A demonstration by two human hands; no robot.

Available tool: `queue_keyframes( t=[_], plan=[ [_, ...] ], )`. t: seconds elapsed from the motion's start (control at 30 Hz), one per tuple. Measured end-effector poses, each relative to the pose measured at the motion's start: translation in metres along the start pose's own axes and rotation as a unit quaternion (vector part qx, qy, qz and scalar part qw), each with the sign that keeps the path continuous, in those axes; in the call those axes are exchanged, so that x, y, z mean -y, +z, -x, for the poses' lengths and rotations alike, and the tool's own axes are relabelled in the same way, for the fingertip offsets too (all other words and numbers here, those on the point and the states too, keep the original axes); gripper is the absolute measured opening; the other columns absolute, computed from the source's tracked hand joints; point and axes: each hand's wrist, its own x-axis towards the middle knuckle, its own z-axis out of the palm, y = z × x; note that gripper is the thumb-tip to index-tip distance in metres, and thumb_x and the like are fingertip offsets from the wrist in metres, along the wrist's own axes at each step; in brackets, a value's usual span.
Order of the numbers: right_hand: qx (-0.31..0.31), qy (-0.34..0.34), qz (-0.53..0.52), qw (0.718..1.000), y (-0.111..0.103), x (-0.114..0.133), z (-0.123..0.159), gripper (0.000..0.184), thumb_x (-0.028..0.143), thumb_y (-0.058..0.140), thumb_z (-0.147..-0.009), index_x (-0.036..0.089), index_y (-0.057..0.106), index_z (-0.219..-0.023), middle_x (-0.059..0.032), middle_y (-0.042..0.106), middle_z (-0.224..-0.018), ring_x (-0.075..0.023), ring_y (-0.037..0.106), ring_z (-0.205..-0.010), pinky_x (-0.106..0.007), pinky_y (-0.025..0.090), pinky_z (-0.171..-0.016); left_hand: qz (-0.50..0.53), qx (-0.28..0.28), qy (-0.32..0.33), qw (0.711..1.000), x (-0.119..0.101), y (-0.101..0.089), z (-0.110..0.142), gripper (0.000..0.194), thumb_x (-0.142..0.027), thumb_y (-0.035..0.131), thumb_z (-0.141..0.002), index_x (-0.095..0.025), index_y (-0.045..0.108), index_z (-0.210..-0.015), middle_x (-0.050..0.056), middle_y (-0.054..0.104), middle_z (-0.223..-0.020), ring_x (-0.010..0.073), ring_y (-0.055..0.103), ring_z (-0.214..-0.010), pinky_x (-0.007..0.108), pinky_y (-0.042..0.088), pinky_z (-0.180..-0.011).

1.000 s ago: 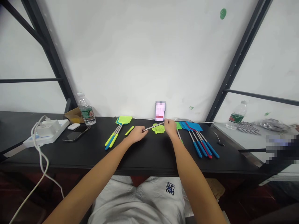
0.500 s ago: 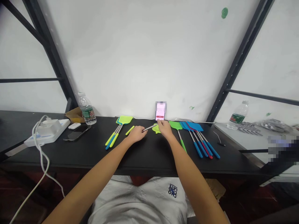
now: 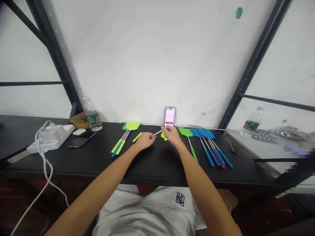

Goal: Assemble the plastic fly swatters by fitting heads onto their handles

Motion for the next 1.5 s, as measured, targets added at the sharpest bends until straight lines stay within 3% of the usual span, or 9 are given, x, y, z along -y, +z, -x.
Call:
queue_keyframes(
  t=[0.1, 0.4, 0.57, 0.63, 0.77, 0.87, 1.0, 1.27, 1.5],
  plan=[
    [0.030, -0.005, -0.023, 0.999, 0.005, 0.003, 0.004, 0.050, 0.067, 0.063, -0.076, 0.022, 0.044, -0.066, 0.0054, 0.040, -0.051, -0.0080, 0.033, -0.043, -0.022, 0.026, -0.041, 0.018, -0.004, 0.025, 1.000, -0.001, 0.002, 0.000, 0.037, -0.040, 0.045, -0.092, -0.018, 0.069, -0.074, 0.009, 0.069, -0.074, 0.0188, 0.061, -0.068, 0.028, 0.030, -0.059],
    [0.117, -0.011, 0.080, 0.990, 0.019, -0.006, 0.008, 0.053, 0.066, 0.049, -0.087, 0.020, 0.046, -0.062, 0.0029, 0.046, -0.051, -0.0096, 0.040, -0.045, -0.024, 0.031, -0.046, 0.117, -0.013, 0.057, 0.991, 0.001, 0.007, -0.003, 0.042, -0.039, 0.043, -0.092, -0.016, 0.065, -0.065, 0.004, 0.062, -0.064, 0.0141, 0.051, -0.060, 0.026, 0.027, -0.057],
    [0.045, -0.004, 0.181, 0.982, 0.014, -0.008, 0.003, 0.054, 0.065, 0.040, -0.091, 0.020, 0.050, -0.062, -0.0003, 0.053, -0.055, -0.0131, 0.050, -0.052, -0.025, 0.037, -0.054, 0.155, -0.022, 0.028, 0.987, 0.001, 0.006, -0.006, 0.043, -0.042, 0.045, -0.091, -0.016, 0.058, -0.059, 0.000, 0.053, -0.057, 0.0126, 0.045, -0.057, 0.026, 0.026, -0.055],
    [-0.028, 0.011, 0.273, 0.962, 0.007, -0.010, 0.001, 0.052, 0.060, 0.038, -0.093, 0.019, 0.053, -0.064, -0.0039, 0.059, -0.062, -0.0165, 0.056, -0.062, -0.027, 0.040, -0.060, 0.154, -0.031, 0.009, 0.988, 0.001, 0.006, -0.006, 0.040, -0.041, 0.046, -0.090, -0.017, 0.057, -0.061, 0.000, 0.052, -0.058, 0.0125, 0.045, -0.057, 0.026, 0.027, -0.056],
    [-0.121, 0.111, 0.444, 0.881, -0.010, -0.015, -0.003, 0.043, 0.055, 0.045, -0.090, 0.016, 0.063, -0.086, -0.0153, 0.066, -0.091, -0.0280, 0.062, -0.091, -0.035, 0.044, -0.076, 0.135, -0.042, -0.026, 0.990, 0.000, 0.004, -0.006, 0.037, -0.040, 0.047, -0.091, -0.017, 0.057, -0.064, 0.001, 0.056, -0.062, 0.0134, 0.047, -0.060, 0.026, 0.027, -0.056],
    [-0.142, 0.174, 0.499, 0.837, -0.016, -0.019, -0.003, 0.063, 0.066, 0.048, -0.085, 0.009, 0.061, -0.110, -0.0256, 0.059, -0.115, -0.0377, 0.056, -0.110, -0.044, 0.044, -0.087, 0.115, -0.043, -0.036, 0.992, -0.001, 0.003, -0.006, 0.035, -0.040, 0.047, -0.091, -0.017, 0.059, -0.067, 0.002, 0.060, -0.067, 0.0144, 0.050, -0.063, 0.026, 0.029, -0.058],
    [-0.107, 0.175, 0.527, 0.825, -0.014, -0.028, -0.007, 0.078, 0.071, 0.050, -0.081, 0.006, 0.054, -0.125, -0.0277, 0.053, -0.126, -0.0398, 0.050, -0.120, -0.047, 0.040, -0.096, 0.112, -0.041, -0.037, 0.992, 0.000, 0.004, -0.007, 0.032, -0.039, 0.048, -0.091, -0.017, 0.061, -0.072, 0.003, 0.063, -0.071, 0.0153, 0.054, -0.066, 0.026, 0.032, -0.061],
    [-0.006, 0.143, 0.545, 0.826, -0.010, -0.042, -0.015, 0.080, 0.070, 0.056, -0.079, 0.009, 0.050, -0.130, -0.0236, 0.051, -0.132, -0.0361, 0.046, -0.126, -0.047, 0.034, -0.103, 0.104, -0.040, -0.033, 0.993, 0.000, 0.005, -0.007, 0.030, -0.038, 0.049, -0.091, -0.017, 0.061, -0.073, 0.004, 0.064, -0.072, 0.0160, 0.056, -0.068, 0.027, 0.034, -0.061],
    [0.003, 0.141, 0.549, 0.824, -0.014, -0.034, -0.015, 0.083, 0.074, 0.060, -0.073, 0.010, 0.052, -0.124, -0.0224, 0.051, -0.129, -0.0364, 0.048, -0.122, -0.044, 0.040, -0.097, 0.100, -0.036, -0.025, 0.994, 0.000, 0.006, -0.006, 0.030, -0.038, 0.048, -0.091, -0.017, 0.061, -0.072, 0.004, 0.064, -0.071, 0.0163, 0.057, -0.068, 0.027, 0.033, -0.061]
  ],
)
